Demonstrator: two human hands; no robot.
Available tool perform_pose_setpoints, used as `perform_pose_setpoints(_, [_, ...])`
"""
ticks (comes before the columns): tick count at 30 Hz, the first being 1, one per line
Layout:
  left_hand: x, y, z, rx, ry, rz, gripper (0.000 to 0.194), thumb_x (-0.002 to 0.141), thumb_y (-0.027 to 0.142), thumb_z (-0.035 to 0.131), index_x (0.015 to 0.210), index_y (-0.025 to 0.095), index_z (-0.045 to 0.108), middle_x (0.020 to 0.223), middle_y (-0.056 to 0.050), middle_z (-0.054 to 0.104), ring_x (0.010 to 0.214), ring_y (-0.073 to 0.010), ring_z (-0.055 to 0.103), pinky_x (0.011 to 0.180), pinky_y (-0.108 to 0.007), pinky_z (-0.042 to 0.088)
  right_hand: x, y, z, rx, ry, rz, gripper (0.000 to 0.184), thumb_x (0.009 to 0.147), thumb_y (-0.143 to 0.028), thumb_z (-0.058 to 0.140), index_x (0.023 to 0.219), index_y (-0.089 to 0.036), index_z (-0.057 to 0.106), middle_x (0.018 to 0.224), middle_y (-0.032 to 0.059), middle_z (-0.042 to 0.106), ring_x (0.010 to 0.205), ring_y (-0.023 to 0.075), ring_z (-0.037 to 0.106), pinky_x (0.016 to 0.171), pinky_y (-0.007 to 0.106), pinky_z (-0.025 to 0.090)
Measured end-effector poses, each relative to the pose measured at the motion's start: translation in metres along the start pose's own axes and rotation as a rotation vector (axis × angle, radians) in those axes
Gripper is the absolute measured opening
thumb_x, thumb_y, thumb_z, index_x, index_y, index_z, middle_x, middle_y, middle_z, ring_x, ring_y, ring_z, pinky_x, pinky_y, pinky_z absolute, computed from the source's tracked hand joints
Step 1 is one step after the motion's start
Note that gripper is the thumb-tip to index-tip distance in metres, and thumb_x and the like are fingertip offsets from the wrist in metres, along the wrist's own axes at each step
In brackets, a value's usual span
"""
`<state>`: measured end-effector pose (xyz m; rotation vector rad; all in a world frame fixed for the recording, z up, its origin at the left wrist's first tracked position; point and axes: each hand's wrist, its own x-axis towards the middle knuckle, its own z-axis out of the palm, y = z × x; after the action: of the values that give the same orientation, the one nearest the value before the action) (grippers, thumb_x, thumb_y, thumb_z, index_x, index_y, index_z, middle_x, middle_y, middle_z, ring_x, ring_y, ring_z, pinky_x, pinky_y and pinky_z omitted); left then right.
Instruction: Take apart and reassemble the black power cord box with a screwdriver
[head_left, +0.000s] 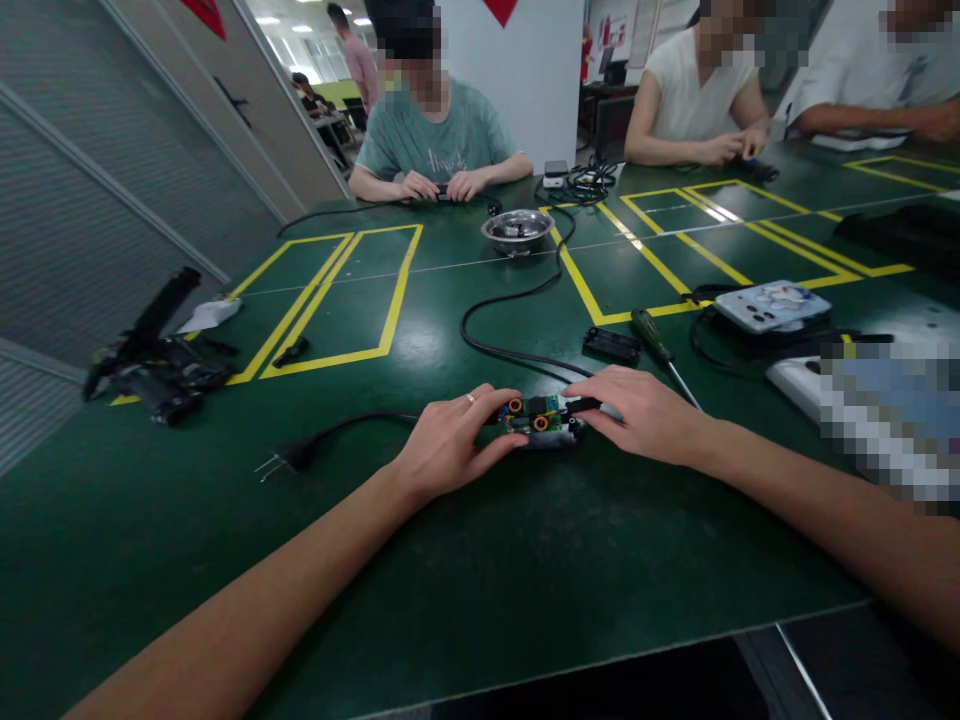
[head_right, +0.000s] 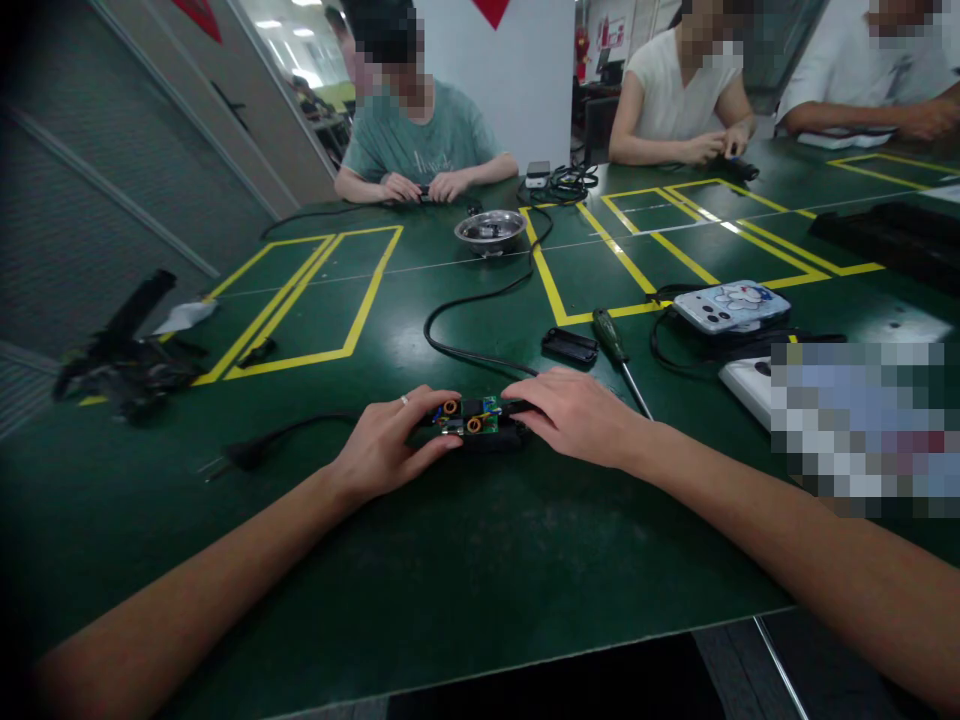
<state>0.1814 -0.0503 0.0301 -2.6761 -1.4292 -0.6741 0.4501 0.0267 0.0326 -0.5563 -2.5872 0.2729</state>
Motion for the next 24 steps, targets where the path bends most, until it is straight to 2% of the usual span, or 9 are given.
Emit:
perform_pose_setpoints(4, [-0.001,-0.01,-0.001,-0.045,-0.088,-0.054,0.031,0.096,0.039,0.047,0.119,0.02,0.044,0.096,-0.004,0.066,0.073,-0.0167,0.065,0.064,-0.028,0.048,0.001,0.009,-0.008,0.015,-0.005,0.03,0.022,0.091,-0.027,0.055,0.105,-0.015,0.067,0.097,0.0079,0.071,0.085,0.0189,0.063,0.079,0.035,0.048])
perform_pose_setpoints(8, [-0.001,-0.009,-0.002,-0.046,-0.14,-0.017,0.019,0.097,0.031,0.041,0.109,0.019,0.047,0.087,-0.003,0.064,0.064,-0.0141,0.06,0.06,-0.027,0.044,0.001,0.009,-0.014,0.017,-0.088,0.03,0.024,0.09,-0.033,0.056,0.1,-0.016,0.068,0.091,0.0071,0.071,0.08,0.018,0.061,0.076,0.033,0.046])
perform_pose_setpoints(13, [0.001,-0.007,-0.001,-0.072,-0.177,-0.035,0.017,0.095,0.031,0.043,0.105,0.019,0.05,0.082,-0.001,0.063,0.06,-0.0129,0.057,0.058,-0.026,0.041,-0.001,0.002,-0.016,0.013,-0.149,0.119,0.03,0.088,-0.033,0.055,0.112,-0.016,0.06,0.085,0.0063,0.069,0.076,0.0181,0.059,0.073,0.033,0.043])
perform_pose_setpoints(19, [0.002,-0.008,-0.003,-0.108,-0.217,-0.054,0.017,0.093,0.031,0.045,0.103,0.019,0.051,0.078,0.0,0.063,0.057,-0.0122,0.057,0.056,-0.025,0.041,-0.001,-0.001,-0.017,0.003,-0.169,0.135,0.017,0.086,-0.03,0.057,0.097,-0.018,0.062,0.077,0.004,0.064,0.07,0.0159,0.056,0.067,0.03,0.04])
perform_pose_setpoints(24, [0.003,-0.007,-0.005,-0.106,-0.264,-0.05,0.018,0.092,0.028,0.043,0.106,0.019,0.049,0.078,0.0,0.063,0.06,-0.014,0.058,0.058,-0.027,0.042,-0.001,0.001,-0.015,0.017,-0.183,0.143,0.016,0.086,-0.031,0.058,0.096,-0.019,0.063,0.076,0.0035,0.064,0.069,0.0154,0.056,0.065,0.03,0.039])
